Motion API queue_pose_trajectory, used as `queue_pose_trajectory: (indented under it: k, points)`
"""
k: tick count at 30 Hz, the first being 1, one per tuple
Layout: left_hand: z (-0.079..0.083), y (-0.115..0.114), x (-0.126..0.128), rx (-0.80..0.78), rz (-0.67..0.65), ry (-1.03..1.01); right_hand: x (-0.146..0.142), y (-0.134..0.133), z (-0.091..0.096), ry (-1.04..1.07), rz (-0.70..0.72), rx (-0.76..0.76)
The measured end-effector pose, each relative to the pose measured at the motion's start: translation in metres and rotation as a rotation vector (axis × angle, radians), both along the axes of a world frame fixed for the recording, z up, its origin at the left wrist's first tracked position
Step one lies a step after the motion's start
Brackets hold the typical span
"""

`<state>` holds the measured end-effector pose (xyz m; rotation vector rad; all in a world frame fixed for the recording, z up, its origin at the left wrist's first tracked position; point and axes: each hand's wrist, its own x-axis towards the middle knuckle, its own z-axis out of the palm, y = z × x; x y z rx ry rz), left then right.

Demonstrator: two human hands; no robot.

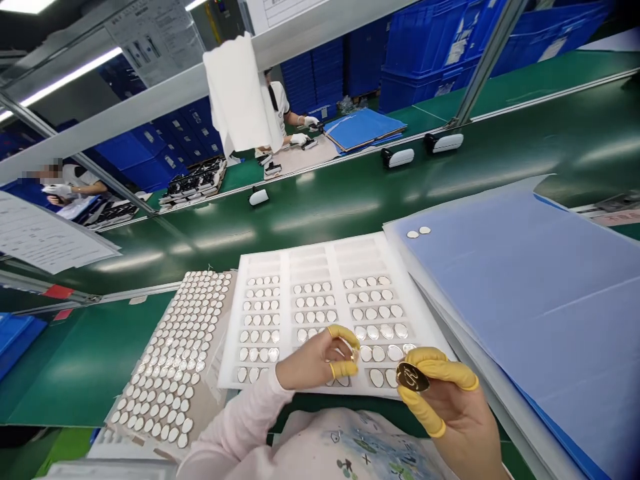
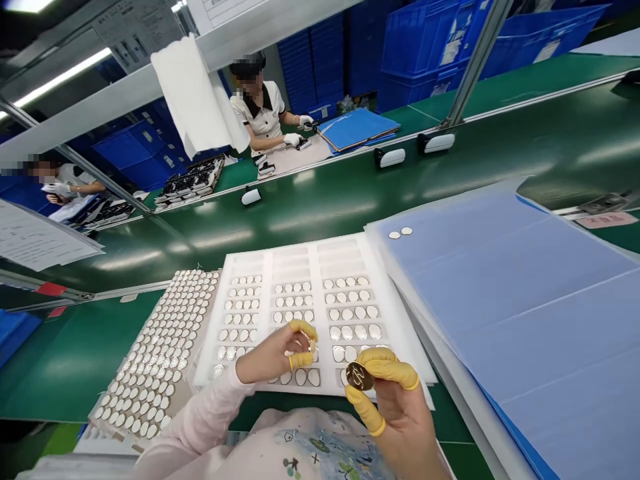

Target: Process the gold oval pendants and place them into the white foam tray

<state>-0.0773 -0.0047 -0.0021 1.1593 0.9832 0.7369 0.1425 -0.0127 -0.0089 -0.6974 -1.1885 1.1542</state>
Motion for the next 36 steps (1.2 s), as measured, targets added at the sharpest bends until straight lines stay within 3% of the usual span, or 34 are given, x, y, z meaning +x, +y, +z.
queue_pose_trajectory:
  k: [4,6,11,16,20,24,26,28,31,36]
  points:
    - [0.006,0.028,-0.039,0.205,0.097,0.839,0.001,0.004,-0.004,-0.015,-0.02,-0.007]
    - [0.005,0.052,-0.056,0.283,0.146,1.121,0.001,0.004,-0.004,-0.029,-0.039,-0.003]
    - [-0.01,0.113,-0.089,0.334,0.118,1.339,0.006,0.001,-0.009,-0.095,-0.065,-0.026]
    - [-0.014,0.135,-0.105,0.332,0.006,1.431,0.01,-0.002,-0.011,-0.124,-0.115,-0.018]
    - [-0.003,0.125,-0.097,0.372,-0.01,1.43,0.005,-0.002,-0.007,-0.132,-0.149,0.018]
    - [0.024,0.086,-0.064,0.46,-0.006,1.316,0.002,-0.003,-0.01,-0.16,-0.075,0.044]
    - [0.038,0.059,-0.041,0.507,-0.053,1.152,0.0,-0.004,-0.013,-0.152,-0.038,0.049]
    - [0.049,0.034,-0.018,0.521,-0.094,0.769,-0.003,-0.004,-0.015,-0.152,-0.017,0.05]
    - [0.052,0.011,0.012,0.415,-0.069,0.426,-0.008,-0.005,-0.016,-0.188,0.007,0.086]
    - [0.047,0.004,0.037,0.347,-0.011,0.358,-0.007,-0.007,-0.015,-0.259,0.049,0.14]
